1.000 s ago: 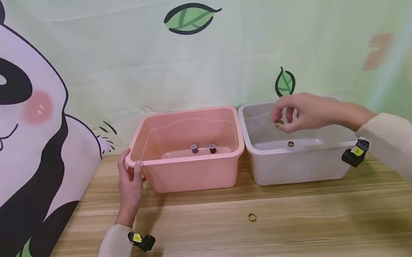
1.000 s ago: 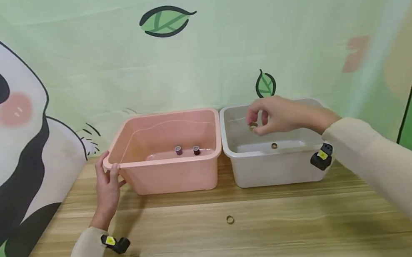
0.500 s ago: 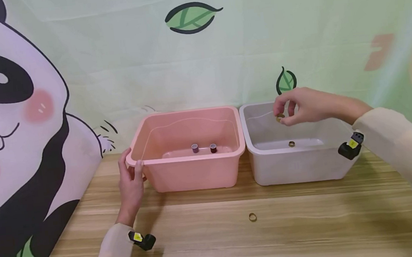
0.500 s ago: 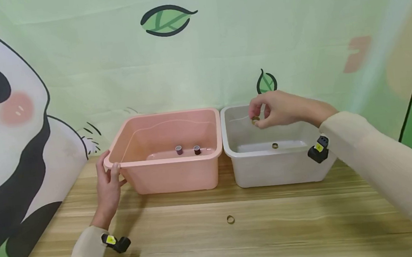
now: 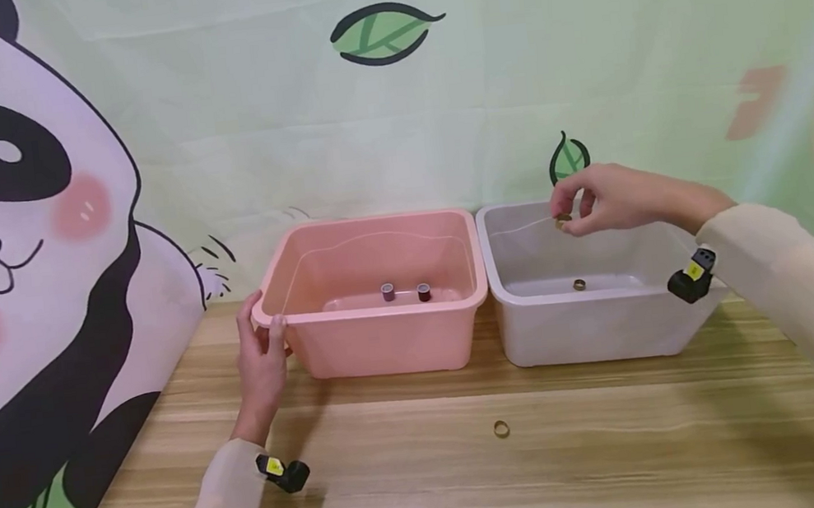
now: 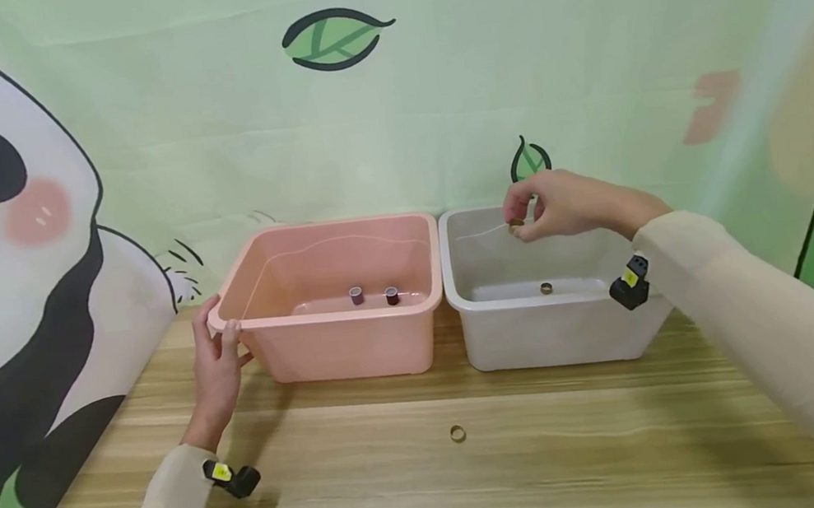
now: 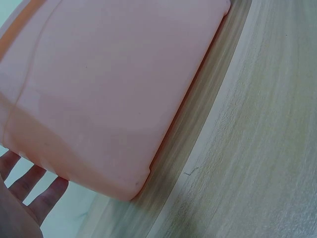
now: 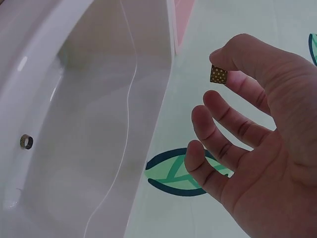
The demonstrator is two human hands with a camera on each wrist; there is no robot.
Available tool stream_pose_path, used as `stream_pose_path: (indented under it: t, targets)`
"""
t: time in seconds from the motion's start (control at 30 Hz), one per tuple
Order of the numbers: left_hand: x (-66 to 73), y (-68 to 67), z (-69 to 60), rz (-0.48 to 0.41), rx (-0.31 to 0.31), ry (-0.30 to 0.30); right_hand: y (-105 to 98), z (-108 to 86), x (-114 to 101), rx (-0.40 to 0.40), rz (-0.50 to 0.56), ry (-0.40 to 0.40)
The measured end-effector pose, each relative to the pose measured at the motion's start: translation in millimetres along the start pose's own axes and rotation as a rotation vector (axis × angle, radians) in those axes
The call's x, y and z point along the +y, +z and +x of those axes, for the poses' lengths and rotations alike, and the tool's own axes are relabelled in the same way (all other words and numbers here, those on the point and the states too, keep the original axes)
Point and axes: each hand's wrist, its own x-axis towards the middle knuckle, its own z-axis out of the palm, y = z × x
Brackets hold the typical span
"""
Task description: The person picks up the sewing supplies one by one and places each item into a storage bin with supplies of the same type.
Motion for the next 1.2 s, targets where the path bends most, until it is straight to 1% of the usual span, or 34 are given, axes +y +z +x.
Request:
stream_pose_path:
  t: [0.33, 0.7, 0.9, 1.1, 1.2]
  targets:
    - [0.6, 0.4, 1.6, -0.002, 0.0, 0.003, -2.6, 9.1, 12.7, 0.0, 0.023, 0.044]
    - [1.2, -1.1, 0.5, 0.009, -0.007, -0.001, -1.4, 17.8, 25.6, 0.001, 0.031, 0.067]
    - [1.9, -1.0, -0.1, -0.002, -0.005, -0.004, 0.0, 23.4, 39.2, 0.008, 0.045, 0.064]
    - [2.2, -1.2, 0.1, -0.017, -0.007, 0.0, 1.6, 24.9, 52.6, 0.019, 0.053, 0.092]
    - [3.2, -1.4, 0.0, -0.009, -0.004, -0.001, 1.6, 26.0, 57.9, 0.025, 0.05, 0.105]
